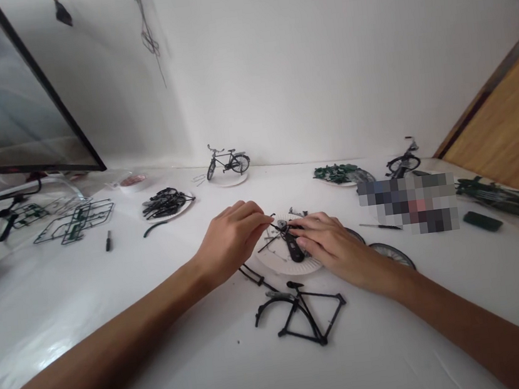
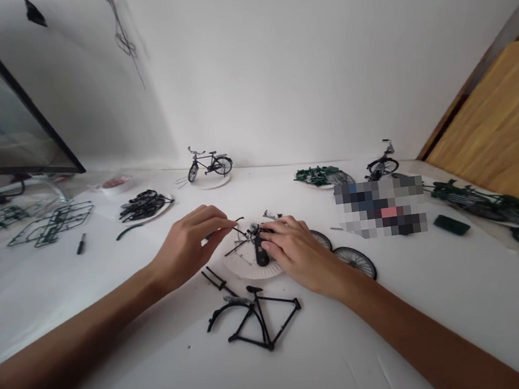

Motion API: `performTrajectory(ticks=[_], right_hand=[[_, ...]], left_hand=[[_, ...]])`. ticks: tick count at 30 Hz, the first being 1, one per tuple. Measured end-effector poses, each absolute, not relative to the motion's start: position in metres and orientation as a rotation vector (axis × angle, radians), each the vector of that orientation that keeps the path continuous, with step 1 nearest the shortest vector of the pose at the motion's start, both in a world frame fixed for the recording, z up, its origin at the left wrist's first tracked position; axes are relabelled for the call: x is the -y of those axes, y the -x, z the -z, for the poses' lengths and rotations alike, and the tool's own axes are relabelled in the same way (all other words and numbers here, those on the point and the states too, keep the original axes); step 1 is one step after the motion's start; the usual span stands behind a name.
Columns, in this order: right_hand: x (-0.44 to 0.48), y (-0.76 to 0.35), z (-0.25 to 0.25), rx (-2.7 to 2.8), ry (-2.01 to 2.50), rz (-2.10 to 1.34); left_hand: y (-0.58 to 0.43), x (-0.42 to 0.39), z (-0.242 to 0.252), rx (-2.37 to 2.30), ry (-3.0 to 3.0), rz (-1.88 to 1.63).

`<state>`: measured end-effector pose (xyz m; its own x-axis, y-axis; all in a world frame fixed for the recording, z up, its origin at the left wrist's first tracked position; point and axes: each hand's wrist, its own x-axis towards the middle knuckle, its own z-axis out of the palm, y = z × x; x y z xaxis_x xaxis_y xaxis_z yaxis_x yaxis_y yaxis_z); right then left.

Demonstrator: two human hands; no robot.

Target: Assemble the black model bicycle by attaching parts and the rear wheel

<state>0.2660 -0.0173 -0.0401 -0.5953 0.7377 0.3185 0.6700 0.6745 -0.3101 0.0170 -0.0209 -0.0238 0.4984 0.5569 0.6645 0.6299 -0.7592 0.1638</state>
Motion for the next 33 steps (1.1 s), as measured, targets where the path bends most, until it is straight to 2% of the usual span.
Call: performTrajectory(ticks=[15,21,30,33], right_hand=[[0.02,-0.268,0.039,2.328,1.039,-0.28],[0.023,-0.267,0.033,2.28,0.986,-0.233],[0.028,-0.264,0.023,2.326,0.844,0.117],[0.027,-0.265,0.026,2.285,0.858,0.056]], left_hand=[[-0.015,0.018,0.025,1.055,2.659,1.06],[-0.015,0.018,0.027,1.097,2.684,1.182],[-0.015,0.018,0.027,1.141,2.694,1.39],[-0.017,0.019,0.025,1.194,2.707,1.457]])
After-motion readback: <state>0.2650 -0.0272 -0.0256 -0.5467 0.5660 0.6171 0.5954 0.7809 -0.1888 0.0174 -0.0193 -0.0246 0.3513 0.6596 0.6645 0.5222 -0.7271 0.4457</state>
